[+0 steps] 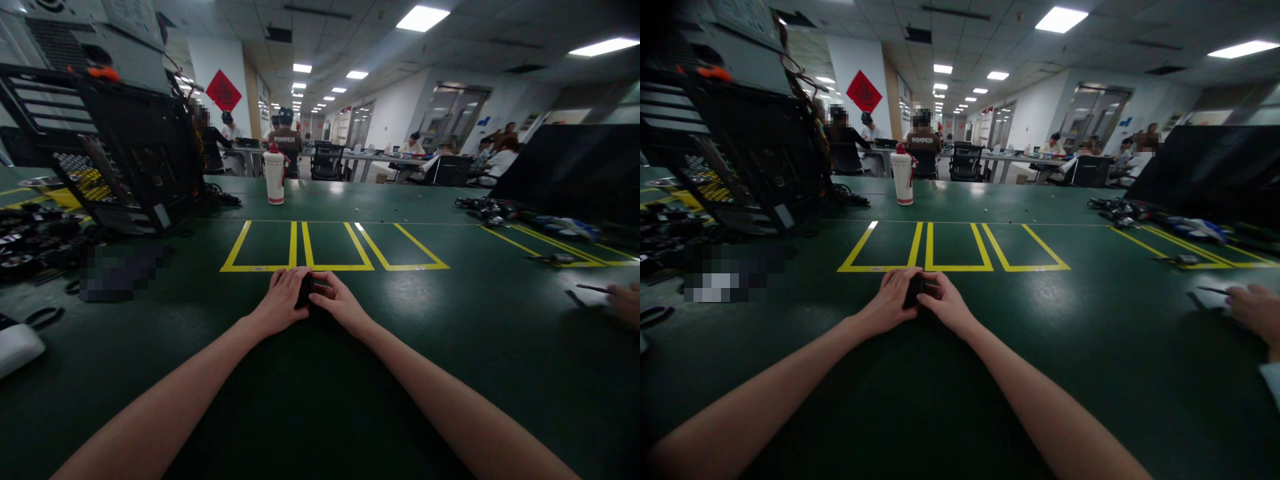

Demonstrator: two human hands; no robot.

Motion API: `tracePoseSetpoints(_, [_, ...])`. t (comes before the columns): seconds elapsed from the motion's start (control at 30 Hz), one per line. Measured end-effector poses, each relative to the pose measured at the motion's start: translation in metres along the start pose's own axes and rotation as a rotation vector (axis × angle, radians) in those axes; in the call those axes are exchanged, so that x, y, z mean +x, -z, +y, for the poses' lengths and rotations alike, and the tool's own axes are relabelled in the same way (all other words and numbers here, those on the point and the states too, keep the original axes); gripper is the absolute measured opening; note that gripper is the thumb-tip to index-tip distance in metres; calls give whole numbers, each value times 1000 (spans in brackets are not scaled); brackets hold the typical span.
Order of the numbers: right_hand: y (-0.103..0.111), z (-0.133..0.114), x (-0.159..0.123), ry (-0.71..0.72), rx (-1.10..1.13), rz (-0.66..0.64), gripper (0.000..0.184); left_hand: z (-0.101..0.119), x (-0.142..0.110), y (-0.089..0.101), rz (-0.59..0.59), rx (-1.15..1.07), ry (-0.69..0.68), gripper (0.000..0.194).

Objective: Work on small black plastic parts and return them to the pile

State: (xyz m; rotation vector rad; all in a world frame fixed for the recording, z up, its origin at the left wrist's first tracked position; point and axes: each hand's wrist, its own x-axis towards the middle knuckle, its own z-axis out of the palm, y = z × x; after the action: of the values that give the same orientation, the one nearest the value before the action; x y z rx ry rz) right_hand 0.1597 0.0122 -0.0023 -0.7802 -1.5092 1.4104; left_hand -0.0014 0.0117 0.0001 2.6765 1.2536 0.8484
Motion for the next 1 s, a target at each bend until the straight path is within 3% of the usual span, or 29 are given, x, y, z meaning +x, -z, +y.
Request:
tracePoseSetpoints(0.23, [-1,2,0,37,-10,34,24,0,0,0,0,-1,-1,62])
tracePoseSetpoints(0.5, [4,-1,1,19,-79,-22,36,0,0,1,-3,1,-8,61])
tracePoseSetpoints(0.83, [1,3,3,72,-83,42,21,-2,0,-2,31,-12,-14,63])
tracePoseSetpoints(1.0, [3,1,3,44,-116,38,33,0,0,0,8,-11,-9,63])
